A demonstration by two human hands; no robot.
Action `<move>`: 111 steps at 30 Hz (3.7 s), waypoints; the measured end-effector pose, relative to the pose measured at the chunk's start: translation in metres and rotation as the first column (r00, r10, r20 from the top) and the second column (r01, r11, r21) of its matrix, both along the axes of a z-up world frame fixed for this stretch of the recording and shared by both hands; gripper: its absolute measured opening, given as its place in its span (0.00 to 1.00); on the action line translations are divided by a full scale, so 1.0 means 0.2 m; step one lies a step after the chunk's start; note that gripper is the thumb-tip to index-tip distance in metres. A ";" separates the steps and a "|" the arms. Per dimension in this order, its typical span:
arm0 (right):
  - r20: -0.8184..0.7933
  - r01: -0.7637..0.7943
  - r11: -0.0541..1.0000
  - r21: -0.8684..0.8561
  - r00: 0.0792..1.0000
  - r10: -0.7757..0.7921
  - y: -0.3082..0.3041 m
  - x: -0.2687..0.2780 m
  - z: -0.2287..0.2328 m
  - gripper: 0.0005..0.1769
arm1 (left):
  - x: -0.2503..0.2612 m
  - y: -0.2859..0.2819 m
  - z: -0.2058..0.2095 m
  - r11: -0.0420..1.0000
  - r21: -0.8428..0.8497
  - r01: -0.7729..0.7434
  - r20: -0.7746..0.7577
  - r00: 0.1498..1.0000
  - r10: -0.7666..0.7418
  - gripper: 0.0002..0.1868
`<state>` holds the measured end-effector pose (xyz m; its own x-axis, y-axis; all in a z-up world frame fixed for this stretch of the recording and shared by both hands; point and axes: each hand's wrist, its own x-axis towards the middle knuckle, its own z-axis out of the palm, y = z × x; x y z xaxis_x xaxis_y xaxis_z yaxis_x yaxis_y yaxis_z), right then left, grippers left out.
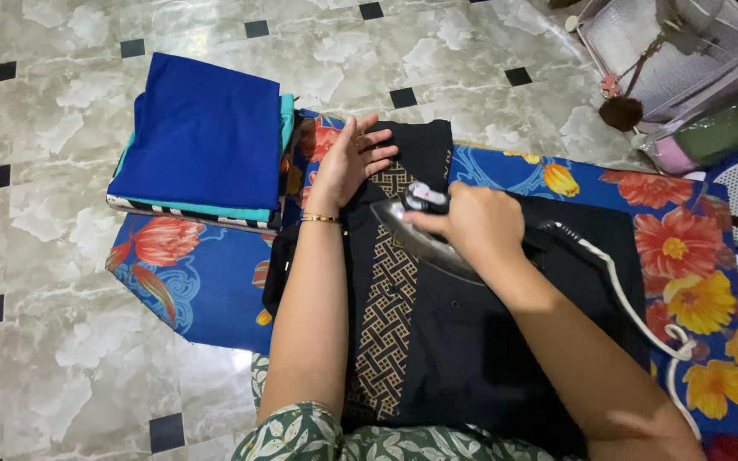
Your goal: The person irons a black shirt on an ironing board, buttoning the shirt, smoothing the fabric by hand, and using an iron to press different sections before folding it.
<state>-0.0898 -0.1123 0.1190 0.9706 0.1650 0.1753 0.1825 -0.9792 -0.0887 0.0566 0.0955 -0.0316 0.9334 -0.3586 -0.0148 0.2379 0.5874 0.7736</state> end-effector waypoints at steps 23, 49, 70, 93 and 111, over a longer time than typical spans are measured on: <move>0.014 0.021 0.999 -0.048 1.000 -0.021 0.00 0.01 -0.02 0.47 | 0.03 0.01 -0.03 0.992 0.101 -0.072 0.029 0.997 0.069 0.46; -0.203 -0.028 0.984 -0.174 0.979 -0.008 -0.31 -0.21 0.03 0.47 | 0.04 -0.01 -0.07 0.991 0.090 -0.100 0.004 0.995 0.100 0.39; 0.038 0.122 0.969 -0.217 0.992 -0.117 -0.68 0.08 -0.06 0.49 | 0.01 -0.03 -0.03 0.977 0.155 -0.146 0.018 0.989 0.145 0.33; 0.015 0.030 0.982 -0.187 1.000 -0.027 -0.84 0.08 0.00 0.43 | 0.04 -0.03 -0.04 0.980 0.147 -0.137 0.015 0.991 0.137 0.32; -0.399 -0.081 0.979 -0.190 0.917 -0.002 -0.89 -0.37 0.12 0.47 | 0.00 -0.04 0.00 0.966 0.200 -0.165 0.042 0.986 0.160 0.28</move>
